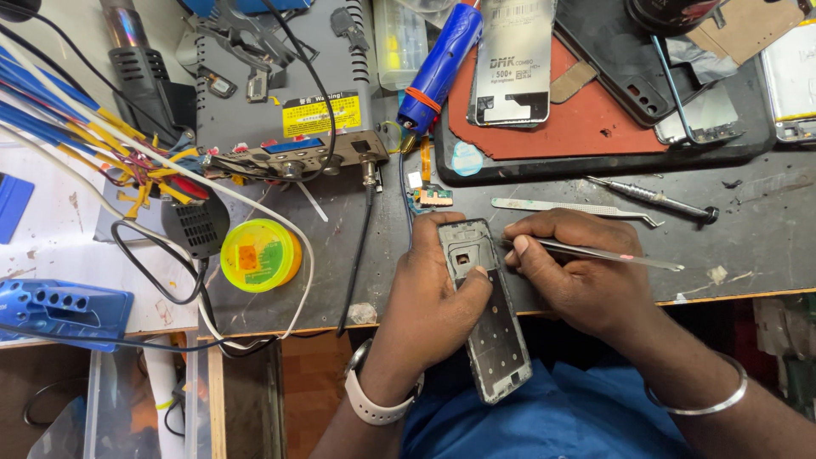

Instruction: The person uses a hot air gun to heat the back of a disassembled mobile phone, then retrieves tweezers from a drawer and uses them to scrape adhesive residue from the phone's interior frame. The person also applies a liquid from a small bottle to the frame and continues scraping.

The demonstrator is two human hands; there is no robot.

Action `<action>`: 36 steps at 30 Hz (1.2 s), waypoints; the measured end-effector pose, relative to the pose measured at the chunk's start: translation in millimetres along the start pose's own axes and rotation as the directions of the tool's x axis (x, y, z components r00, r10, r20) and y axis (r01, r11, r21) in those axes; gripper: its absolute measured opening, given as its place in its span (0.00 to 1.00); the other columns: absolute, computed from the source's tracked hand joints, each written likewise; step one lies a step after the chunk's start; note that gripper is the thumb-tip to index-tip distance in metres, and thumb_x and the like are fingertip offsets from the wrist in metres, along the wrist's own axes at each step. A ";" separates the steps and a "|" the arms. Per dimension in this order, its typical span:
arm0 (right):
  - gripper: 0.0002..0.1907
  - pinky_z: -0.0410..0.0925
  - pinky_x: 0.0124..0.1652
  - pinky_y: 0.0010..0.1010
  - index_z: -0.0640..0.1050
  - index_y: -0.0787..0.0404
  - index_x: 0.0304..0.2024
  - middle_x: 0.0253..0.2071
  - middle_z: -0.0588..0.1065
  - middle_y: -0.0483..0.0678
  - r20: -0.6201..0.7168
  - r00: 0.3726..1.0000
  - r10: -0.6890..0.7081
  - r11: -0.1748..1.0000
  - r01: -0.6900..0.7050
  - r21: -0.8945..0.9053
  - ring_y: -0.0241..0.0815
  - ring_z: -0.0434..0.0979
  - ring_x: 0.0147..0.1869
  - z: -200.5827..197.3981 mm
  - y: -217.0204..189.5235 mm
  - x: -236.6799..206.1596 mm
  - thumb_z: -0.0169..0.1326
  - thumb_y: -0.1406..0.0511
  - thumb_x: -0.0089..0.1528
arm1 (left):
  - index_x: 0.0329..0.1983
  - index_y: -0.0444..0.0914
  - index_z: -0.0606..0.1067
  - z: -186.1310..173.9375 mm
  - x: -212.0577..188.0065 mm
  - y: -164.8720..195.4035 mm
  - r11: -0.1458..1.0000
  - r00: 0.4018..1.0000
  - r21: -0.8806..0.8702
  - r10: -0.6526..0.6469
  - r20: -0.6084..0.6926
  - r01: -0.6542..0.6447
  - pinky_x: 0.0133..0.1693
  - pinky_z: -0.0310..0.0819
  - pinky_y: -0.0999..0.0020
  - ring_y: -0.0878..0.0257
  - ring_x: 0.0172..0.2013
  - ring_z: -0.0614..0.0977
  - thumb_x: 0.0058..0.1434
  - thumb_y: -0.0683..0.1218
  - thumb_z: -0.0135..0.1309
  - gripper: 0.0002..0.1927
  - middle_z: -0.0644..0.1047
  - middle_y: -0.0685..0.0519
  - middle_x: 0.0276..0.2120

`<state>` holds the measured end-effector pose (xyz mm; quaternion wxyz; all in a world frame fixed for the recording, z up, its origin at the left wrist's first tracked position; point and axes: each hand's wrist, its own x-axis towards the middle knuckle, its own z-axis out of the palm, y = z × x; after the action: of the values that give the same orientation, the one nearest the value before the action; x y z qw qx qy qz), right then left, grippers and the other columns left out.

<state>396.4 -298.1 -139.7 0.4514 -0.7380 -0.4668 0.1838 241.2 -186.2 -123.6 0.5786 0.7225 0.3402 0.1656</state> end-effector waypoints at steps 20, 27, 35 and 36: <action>0.09 0.77 0.42 0.31 0.82 0.65 0.43 0.41 0.82 0.53 -0.053 0.950 -0.306 0.948 0.299 -0.108 0.45 0.86 0.43 1.3 -8.5 -0.1 0.61 0.70 0.60 | 0.58 0.32 0.62 4.2 2.6 -6.4 0.999 0.999 -0.007 0.048 0.005 -0.048 0.40 0.81 0.64 0.58 0.36 0.87 0.58 0.40 0.53 0.25 0.82 0.43 0.36; 0.09 0.77 0.43 0.33 0.81 0.64 0.45 0.43 0.82 0.54 -0.064 0.946 -0.319 0.943 0.310 -0.118 0.48 0.85 0.44 1.1 -11.7 -2.7 0.60 0.70 0.61 | 0.59 0.32 0.62 3.6 0.1 -13.4 0.996 0.997 -0.025 0.082 0.013 -0.082 0.43 0.80 0.66 0.60 0.40 0.85 0.58 0.40 0.54 0.26 0.81 0.44 0.41; 0.10 0.77 0.42 0.32 0.81 0.64 0.46 0.43 0.82 0.54 -0.079 0.938 -0.337 0.940 0.330 -0.085 0.48 0.86 0.44 0.8 -10.9 -6.0 0.59 0.70 0.62 | 0.59 0.32 0.63 4.3 1.9 -22.7 0.963 0.994 -0.262 0.081 0.078 -0.058 0.49 0.78 0.67 0.65 0.46 0.80 0.59 0.36 0.53 0.25 0.78 0.48 0.46; 0.09 0.77 0.42 0.32 0.81 0.64 0.45 0.43 0.82 0.53 -0.078 0.940 -0.331 0.942 0.324 -0.086 0.48 0.86 0.43 0.6 -10.0 -6.3 0.58 0.70 0.62 | 0.60 0.32 0.63 3.7 1.7 -22.6 0.944 0.993 -0.329 0.068 0.096 -0.033 0.49 0.77 0.67 0.66 0.46 0.80 0.59 0.36 0.53 0.25 0.77 0.49 0.47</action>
<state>387.7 -301.7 -132.5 0.4697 -0.6732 -0.5684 0.0555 238.0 -185.5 -146.3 0.7033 0.6328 0.2581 0.1958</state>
